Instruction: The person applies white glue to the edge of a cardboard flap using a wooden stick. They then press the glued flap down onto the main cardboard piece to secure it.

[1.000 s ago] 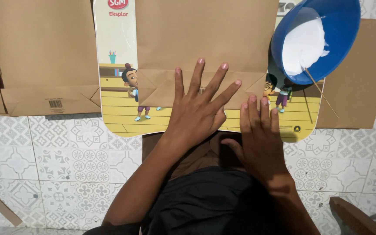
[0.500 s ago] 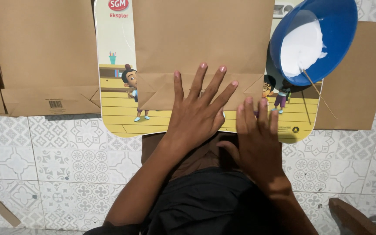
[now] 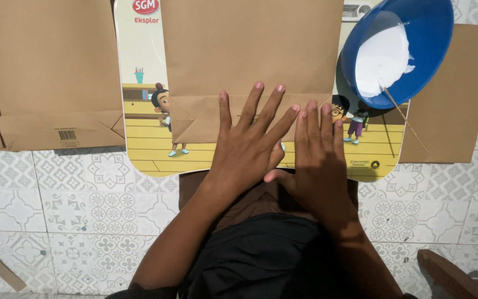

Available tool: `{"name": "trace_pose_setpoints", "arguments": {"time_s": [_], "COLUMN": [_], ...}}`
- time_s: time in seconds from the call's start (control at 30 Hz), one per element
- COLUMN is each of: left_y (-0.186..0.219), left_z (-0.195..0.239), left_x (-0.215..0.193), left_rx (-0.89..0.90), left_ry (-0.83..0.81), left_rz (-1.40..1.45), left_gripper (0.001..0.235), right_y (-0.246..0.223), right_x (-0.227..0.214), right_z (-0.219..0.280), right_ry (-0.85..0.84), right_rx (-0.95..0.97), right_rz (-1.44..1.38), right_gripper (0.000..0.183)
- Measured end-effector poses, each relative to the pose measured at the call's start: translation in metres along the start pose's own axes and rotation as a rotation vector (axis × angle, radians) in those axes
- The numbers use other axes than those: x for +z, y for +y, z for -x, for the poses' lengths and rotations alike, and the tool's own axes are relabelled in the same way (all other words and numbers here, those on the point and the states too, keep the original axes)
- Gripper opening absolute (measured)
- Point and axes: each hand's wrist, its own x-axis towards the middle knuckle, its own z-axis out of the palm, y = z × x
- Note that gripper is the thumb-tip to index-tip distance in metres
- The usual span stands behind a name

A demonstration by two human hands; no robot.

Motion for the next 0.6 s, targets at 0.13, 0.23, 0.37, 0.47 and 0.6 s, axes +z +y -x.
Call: {"name": "trace_pose_setpoints", "arguments": {"time_s": [0.13,0.23,0.37,0.47,0.6], "left_y": [-0.002,-0.001,-0.001,-0.001,-0.004], "left_z": [-0.002,-0.002,-0.003,-0.003,-0.003], "left_x": [-0.004,-0.003,0.004,0.003,0.000], "left_rx": [0.047,0.066,0.083,0.072,0.076], "left_ry": [-0.054,-0.057,0.011,0.025,-0.037], "left_rz": [-0.017,-0.005,0.014,0.017,-0.045], "left_gripper": [0.074,0.074,0.055,0.056,0.076], "right_y": [-0.001,0.003,0.004,0.002,-0.002], "right_x": [0.001,0.007,0.010,0.011,0.010], "right_z": [-0.009,-0.009,-0.014,-0.013,0.000], "right_ry": [0.058,0.061,0.069,0.071,0.027], "right_rx": [0.061,0.114,0.200,0.204,0.102], "right_rz": [0.013,0.008,0.002,-0.002,-0.043], "right_gripper": [0.111,0.111,0.113,0.114,0.111]}}
